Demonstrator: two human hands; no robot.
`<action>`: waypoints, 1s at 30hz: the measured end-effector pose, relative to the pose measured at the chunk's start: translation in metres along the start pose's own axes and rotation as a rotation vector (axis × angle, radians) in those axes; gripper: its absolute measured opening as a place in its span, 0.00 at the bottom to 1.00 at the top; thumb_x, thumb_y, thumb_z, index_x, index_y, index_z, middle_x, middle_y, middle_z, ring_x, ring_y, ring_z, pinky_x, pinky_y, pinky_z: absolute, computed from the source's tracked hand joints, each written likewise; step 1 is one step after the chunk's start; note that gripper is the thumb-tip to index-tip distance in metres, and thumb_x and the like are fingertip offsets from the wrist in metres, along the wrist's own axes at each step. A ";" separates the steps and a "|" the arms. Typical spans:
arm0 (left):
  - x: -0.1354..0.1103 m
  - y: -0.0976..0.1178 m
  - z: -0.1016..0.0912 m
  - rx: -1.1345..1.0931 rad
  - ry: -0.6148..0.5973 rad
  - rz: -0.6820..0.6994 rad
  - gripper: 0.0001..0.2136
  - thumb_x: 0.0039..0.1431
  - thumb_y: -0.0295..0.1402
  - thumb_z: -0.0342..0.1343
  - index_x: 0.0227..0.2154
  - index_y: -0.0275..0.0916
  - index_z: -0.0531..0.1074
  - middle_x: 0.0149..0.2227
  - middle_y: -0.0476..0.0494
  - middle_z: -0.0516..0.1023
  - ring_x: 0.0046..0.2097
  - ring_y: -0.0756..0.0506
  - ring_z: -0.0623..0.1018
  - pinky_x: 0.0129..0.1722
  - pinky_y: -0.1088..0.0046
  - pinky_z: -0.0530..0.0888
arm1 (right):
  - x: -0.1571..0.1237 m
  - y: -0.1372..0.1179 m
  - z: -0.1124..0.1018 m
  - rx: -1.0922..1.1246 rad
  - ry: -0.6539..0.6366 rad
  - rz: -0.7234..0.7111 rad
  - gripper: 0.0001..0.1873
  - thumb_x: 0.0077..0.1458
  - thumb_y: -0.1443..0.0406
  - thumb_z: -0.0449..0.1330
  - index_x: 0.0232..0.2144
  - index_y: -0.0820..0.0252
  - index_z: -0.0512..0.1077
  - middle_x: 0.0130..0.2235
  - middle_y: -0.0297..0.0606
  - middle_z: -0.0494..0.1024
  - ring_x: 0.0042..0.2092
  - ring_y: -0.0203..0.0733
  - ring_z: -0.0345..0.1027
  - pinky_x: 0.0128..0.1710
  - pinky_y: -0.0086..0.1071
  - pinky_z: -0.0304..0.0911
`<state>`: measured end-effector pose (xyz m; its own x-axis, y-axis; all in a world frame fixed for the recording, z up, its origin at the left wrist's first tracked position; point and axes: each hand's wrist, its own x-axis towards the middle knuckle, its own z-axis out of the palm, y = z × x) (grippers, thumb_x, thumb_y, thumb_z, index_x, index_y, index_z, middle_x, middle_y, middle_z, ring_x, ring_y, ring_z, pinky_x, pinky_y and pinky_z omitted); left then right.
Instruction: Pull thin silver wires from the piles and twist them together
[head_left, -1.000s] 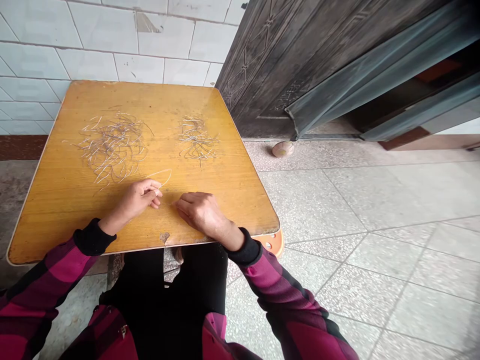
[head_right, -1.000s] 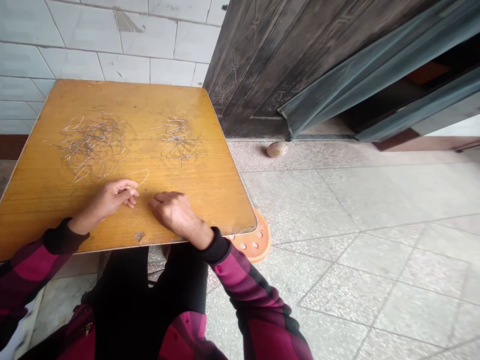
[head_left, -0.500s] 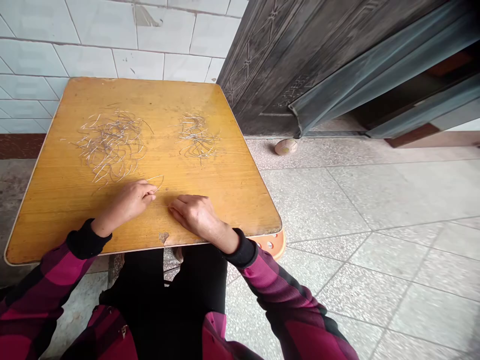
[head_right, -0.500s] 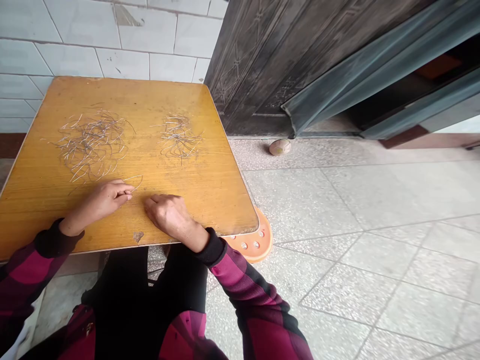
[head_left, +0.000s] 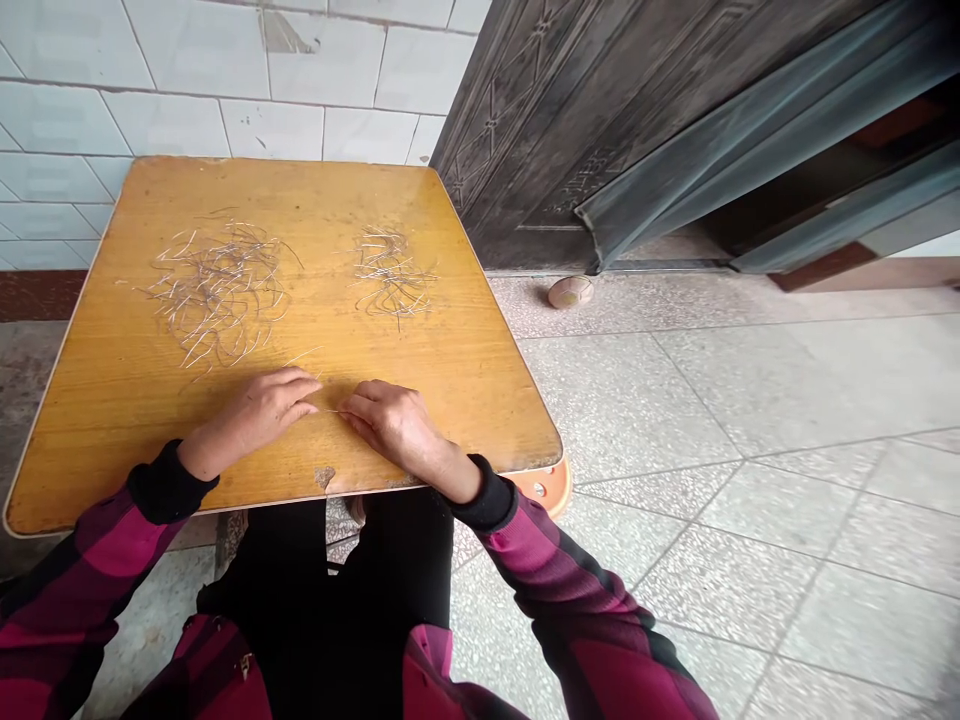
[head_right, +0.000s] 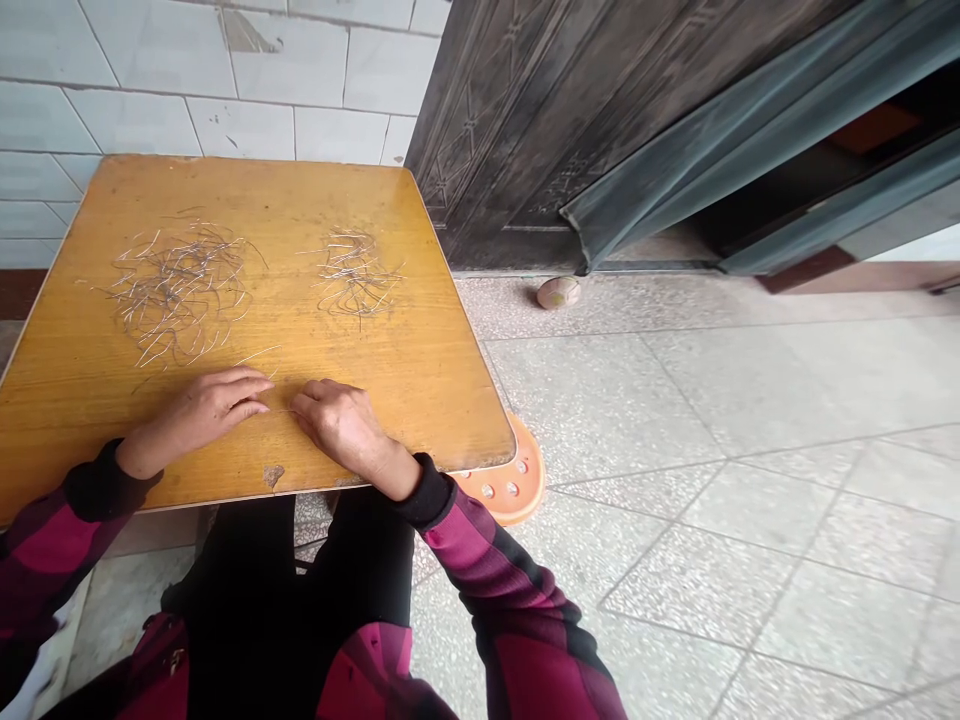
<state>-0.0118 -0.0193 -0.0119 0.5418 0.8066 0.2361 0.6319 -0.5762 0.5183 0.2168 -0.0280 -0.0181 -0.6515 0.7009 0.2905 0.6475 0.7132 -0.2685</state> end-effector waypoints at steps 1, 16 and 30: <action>-0.001 0.001 -0.001 0.006 0.025 -0.022 0.10 0.61 0.29 0.56 0.44 0.39 0.76 0.44 0.40 0.80 0.46 0.42 0.77 0.49 0.63 0.73 | -0.001 0.000 0.000 -0.012 -0.001 -0.005 0.11 0.65 0.67 0.53 0.35 0.60 0.76 0.32 0.37 0.75 0.33 0.36 0.63 0.31 0.31 0.50; 0.055 -0.029 -0.010 -0.174 -0.228 -0.176 0.05 0.49 0.26 0.57 0.28 0.38 0.77 0.31 0.47 0.75 0.31 0.50 0.72 0.32 0.76 0.66 | -0.007 -0.032 0.016 -0.165 0.002 -0.016 0.10 0.62 0.70 0.55 0.29 0.61 0.72 0.30 0.36 0.72 0.32 0.38 0.60 0.31 0.33 0.51; 0.036 -0.021 -0.012 -0.106 -0.246 0.063 0.08 0.53 0.23 0.52 0.27 0.38 0.75 0.40 0.43 0.76 0.43 0.45 0.75 0.47 0.69 0.70 | -0.009 -0.025 0.026 -0.086 0.041 0.007 0.11 0.64 0.69 0.53 0.34 0.58 0.75 0.31 0.37 0.72 0.35 0.40 0.60 0.36 0.34 0.56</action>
<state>-0.0126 0.0236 -0.0046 0.7045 0.7062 0.0705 0.5384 -0.5965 0.5952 0.1967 -0.0521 -0.0377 -0.6310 0.7036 0.3269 0.6849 0.7031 -0.1913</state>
